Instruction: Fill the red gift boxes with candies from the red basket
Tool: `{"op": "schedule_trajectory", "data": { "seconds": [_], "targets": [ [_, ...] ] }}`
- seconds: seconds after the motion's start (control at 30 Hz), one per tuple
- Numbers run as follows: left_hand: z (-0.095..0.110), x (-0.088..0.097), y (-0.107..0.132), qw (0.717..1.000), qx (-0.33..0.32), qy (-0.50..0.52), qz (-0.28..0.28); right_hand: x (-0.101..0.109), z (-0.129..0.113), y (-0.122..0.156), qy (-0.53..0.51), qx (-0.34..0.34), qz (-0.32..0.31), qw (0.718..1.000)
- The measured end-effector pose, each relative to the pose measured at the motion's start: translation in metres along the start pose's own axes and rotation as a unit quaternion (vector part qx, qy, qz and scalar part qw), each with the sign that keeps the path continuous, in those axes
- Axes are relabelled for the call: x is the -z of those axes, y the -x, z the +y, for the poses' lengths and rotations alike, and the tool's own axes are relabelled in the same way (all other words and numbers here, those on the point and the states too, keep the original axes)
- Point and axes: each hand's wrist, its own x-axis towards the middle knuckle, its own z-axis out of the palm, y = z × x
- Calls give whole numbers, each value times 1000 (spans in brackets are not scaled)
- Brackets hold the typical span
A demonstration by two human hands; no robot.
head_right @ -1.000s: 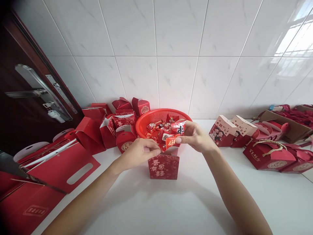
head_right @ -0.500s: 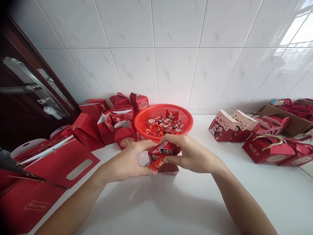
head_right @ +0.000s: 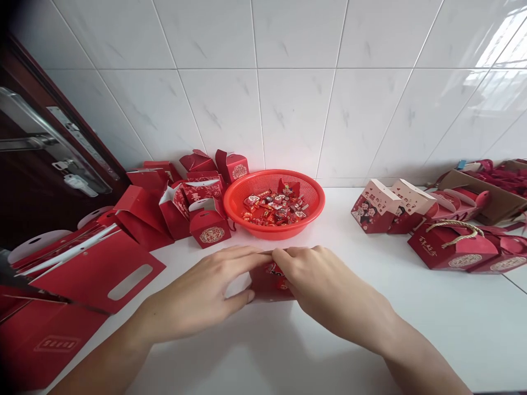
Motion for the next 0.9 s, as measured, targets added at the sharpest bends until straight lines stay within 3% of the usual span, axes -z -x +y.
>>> {"op": "schedule_trajectory", "data": {
  "seconds": [0.27, 0.63, 0.9],
  "targets": [
    [4, 0, 2, 998, 34, -40, -35, -7, -6, 0, 38, 8, 4, 999],
    [4, 4, 1, 998, 68, -15, -11, -30, -13, -24, -10, -56, 29, 998],
    [3, 4, 2, 996, 70, -58, -22, -12, -7, -25, -102, -55, 16, 993]
  ]
}}
